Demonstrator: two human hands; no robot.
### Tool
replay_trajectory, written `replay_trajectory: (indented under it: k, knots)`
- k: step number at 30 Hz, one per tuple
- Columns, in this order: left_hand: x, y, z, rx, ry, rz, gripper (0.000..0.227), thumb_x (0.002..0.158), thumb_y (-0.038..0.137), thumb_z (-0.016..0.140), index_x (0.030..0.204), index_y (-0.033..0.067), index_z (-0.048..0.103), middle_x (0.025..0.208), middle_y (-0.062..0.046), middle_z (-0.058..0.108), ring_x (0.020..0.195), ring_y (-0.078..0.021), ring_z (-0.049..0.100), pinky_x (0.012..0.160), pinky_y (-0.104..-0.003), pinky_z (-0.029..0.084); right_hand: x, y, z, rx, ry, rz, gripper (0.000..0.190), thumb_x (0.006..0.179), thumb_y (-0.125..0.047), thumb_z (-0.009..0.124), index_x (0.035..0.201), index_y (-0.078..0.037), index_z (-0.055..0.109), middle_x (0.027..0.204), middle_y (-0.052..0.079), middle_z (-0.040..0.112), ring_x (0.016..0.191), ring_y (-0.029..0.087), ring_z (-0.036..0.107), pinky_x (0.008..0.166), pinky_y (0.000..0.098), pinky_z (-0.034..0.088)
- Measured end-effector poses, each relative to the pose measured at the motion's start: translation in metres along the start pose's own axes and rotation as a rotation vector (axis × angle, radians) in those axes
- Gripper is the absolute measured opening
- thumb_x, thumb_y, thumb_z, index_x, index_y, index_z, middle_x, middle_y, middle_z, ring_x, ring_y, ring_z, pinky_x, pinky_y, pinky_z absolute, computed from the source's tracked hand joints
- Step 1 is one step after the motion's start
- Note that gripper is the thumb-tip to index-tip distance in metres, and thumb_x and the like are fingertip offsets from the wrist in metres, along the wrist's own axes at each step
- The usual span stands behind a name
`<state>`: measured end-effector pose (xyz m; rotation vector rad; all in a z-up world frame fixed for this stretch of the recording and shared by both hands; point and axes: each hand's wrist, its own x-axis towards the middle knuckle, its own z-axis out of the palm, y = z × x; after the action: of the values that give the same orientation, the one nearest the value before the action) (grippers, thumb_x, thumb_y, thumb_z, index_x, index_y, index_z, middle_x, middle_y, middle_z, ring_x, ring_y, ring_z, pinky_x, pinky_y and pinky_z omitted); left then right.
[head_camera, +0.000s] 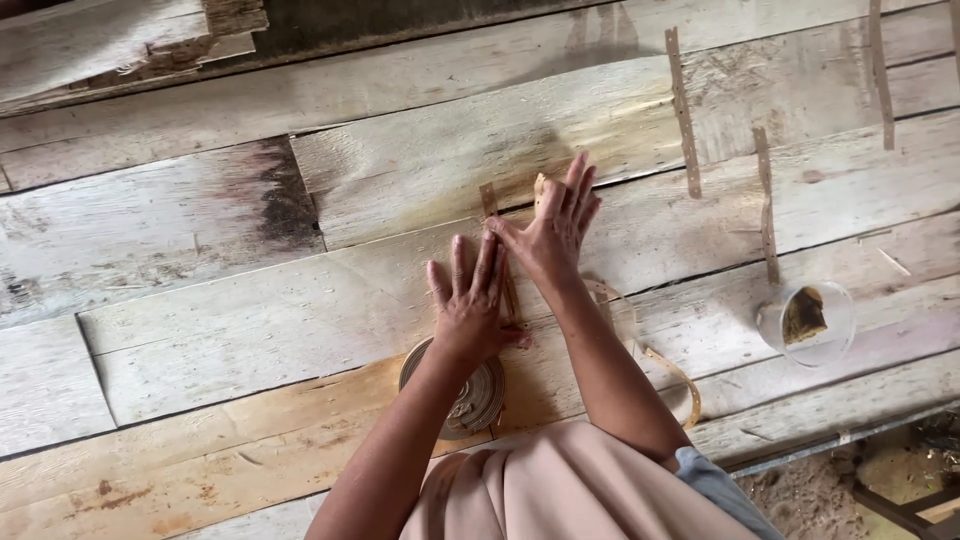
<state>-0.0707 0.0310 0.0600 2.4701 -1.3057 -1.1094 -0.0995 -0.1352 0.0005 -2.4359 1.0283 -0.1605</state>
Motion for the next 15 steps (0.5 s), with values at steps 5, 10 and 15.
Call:
replay_trajectory:
  k: [5, 10, 15]
  knots:
    - [-0.002, 0.001, -0.002, 0.01, 0.013, 0.007, 0.142, 0.061, 0.069, 0.085, 0.164, 0.0107, 0.006, 0.171, -0.011, -0.01, 0.152, -0.049, -0.012, 0.113, -0.08, 0.002, -0.001, -0.003, 0.0, 0.004, 0.033, -0.026, 0.092, 0.074, -0.07, 0.084, 0.131, -0.011, 0.043, 0.17, 0.023, -0.002, 0.154, 0.053, 0.003, 0.114, 0.081, 0.009]
    - [-0.002, 0.001, -0.001, -0.01, 0.005, 0.003, 0.143, 0.061, 0.067, 0.085, 0.164, 0.0109, 0.005, 0.171, -0.01, -0.01, 0.153, -0.0486, -0.01, 0.113, -0.081, 0.002, 0.011, -0.007, 0.004, -0.006, 0.087, -0.051, 0.091, 0.074, -0.07, 0.083, 0.131, -0.011, 0.043, 0.171, 0.021, 0.0, 0.155, 0.05, 0.003, 0.115, 0.0792, 0.01]
    - [-0.001, 0.002, -0.002, -0.019, 0.001, 0.0, 0.148, 0.056, 0.073, 0.083, 0.164, 0.0105, 0.003, 0.171, -0.01, -0.009, 0.153, -0.0475, -0.01, 0.114, -0.08, 0.002, 0.038, -0.005, 0.017, -0.027, 0.149, -0.04, 0.09, 0.072, -0.076, 0.081, 0.127, -0.015, 0.046, 0.171, 0.019, 0.002, 0.157, 0.046, 0.003, 0.117, 0.0777, 0.009]
